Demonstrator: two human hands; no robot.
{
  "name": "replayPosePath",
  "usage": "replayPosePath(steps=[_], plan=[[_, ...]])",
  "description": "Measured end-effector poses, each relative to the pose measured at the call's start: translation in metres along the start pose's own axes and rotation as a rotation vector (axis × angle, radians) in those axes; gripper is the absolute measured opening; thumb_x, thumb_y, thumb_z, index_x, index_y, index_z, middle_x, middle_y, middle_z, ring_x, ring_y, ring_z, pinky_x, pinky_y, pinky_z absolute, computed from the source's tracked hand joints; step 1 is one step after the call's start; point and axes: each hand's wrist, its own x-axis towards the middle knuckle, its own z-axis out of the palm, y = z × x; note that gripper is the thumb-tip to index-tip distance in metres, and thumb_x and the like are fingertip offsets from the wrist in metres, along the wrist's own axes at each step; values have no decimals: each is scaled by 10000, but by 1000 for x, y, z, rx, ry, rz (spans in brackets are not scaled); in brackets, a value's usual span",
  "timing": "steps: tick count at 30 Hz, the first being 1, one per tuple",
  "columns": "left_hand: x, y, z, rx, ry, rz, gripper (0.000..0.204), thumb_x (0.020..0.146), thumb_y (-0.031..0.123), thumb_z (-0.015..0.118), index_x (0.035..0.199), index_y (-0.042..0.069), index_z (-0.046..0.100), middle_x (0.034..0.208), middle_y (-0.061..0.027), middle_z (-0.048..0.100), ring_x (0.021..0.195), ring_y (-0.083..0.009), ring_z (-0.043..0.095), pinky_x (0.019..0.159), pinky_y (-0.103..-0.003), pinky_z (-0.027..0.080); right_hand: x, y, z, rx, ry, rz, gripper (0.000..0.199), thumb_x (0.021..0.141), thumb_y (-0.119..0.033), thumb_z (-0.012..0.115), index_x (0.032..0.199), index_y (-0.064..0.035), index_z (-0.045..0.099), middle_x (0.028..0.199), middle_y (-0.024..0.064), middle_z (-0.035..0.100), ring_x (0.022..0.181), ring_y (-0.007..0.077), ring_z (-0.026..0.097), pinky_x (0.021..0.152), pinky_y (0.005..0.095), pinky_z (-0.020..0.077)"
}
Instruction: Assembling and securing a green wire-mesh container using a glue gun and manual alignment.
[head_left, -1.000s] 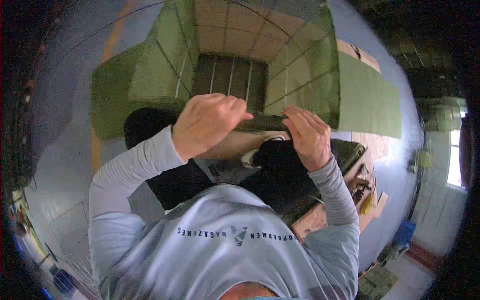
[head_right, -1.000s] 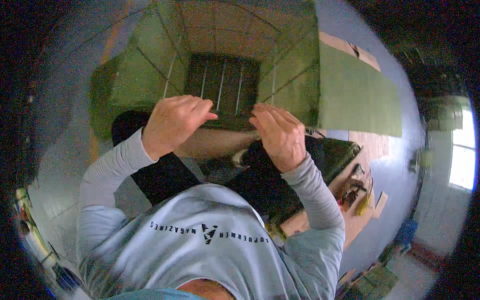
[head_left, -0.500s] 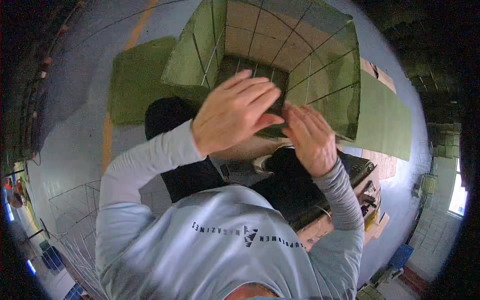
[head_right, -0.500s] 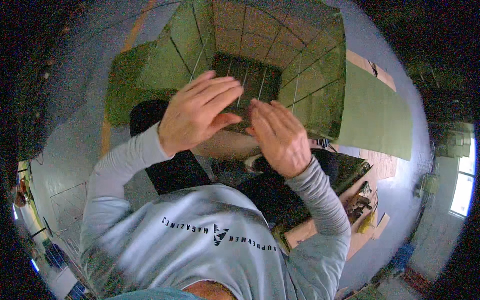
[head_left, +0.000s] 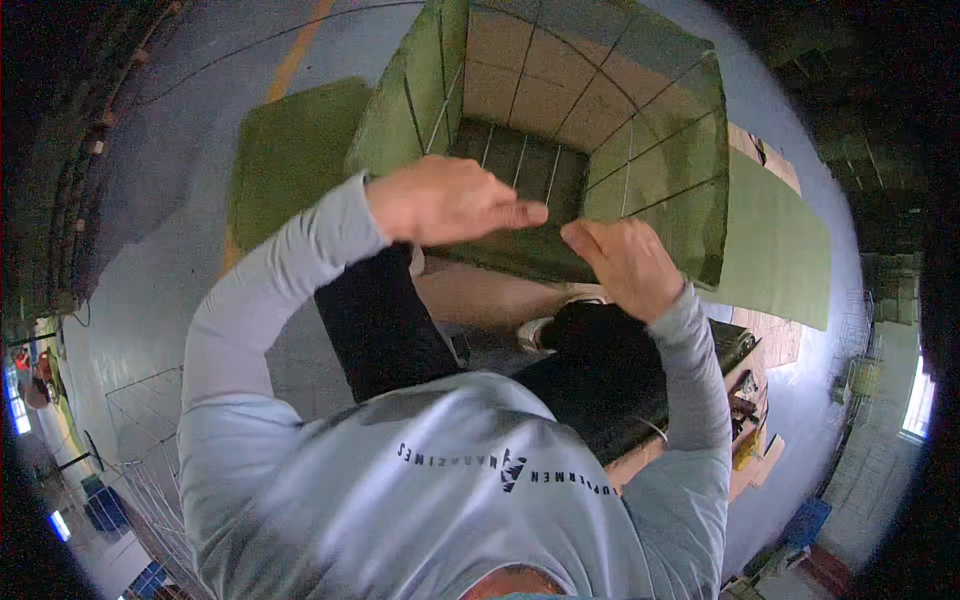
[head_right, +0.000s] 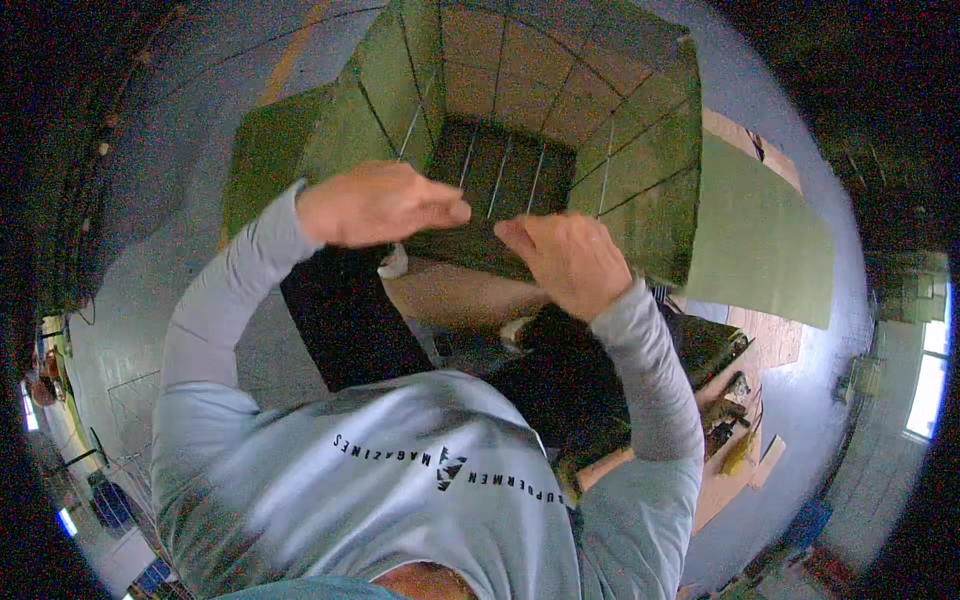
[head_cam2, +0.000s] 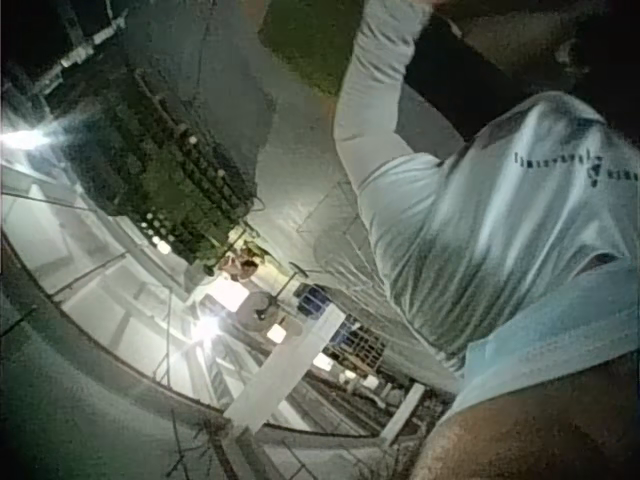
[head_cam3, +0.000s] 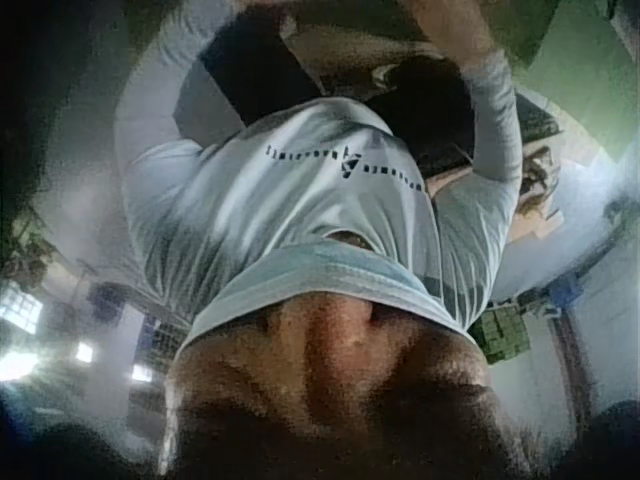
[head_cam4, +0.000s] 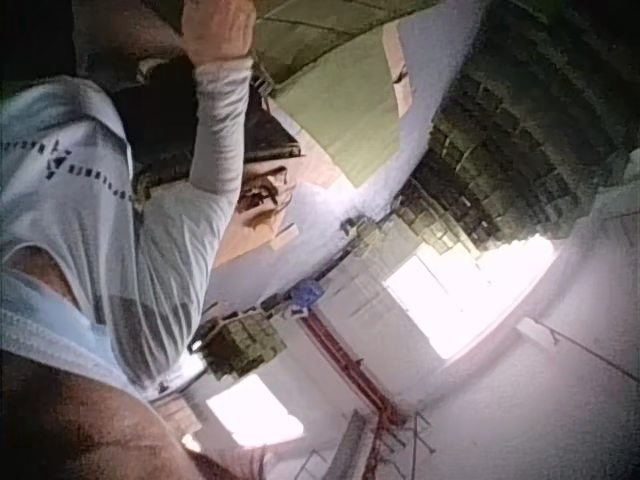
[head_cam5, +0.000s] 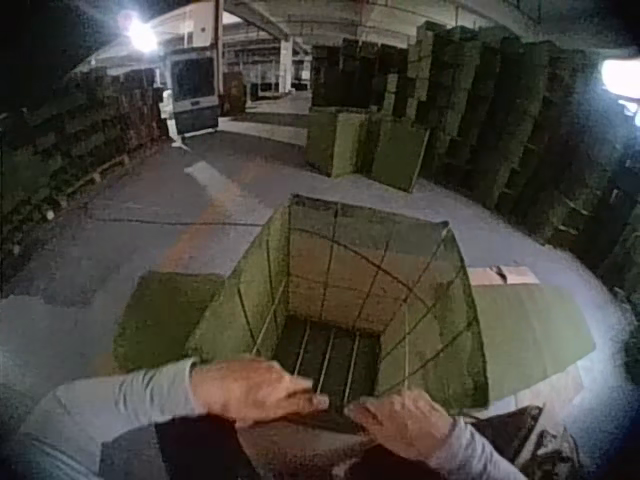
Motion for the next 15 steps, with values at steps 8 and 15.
replayPosePath(steps=[8, 15], plan=[[-65, -34, 0, -423, 1172, 277, 332, 926, 305, 508, 1113, 46, 599, 1097, -167, 614, 1026, -304, 597, 894, -382, 469, -34, 10, 0, 204, 440, 11, 195, 834, -124, 624, 1008, -35, 621, 990, 167, 641, 924, 328, 608, 809, 379, 490], [-61, -45, 56, 450, 1011, 107, 321, 692, 154, 733, 968, 39, 616, 844, -103, 610, 879, -304, 612, 862, -413, 500, -42, 11, 16, -47, 339, -23, 209, 777, -170, 676, 930, -44, 610, 840, 125, 663, 726, 295, 644, 640, 378, 507]])
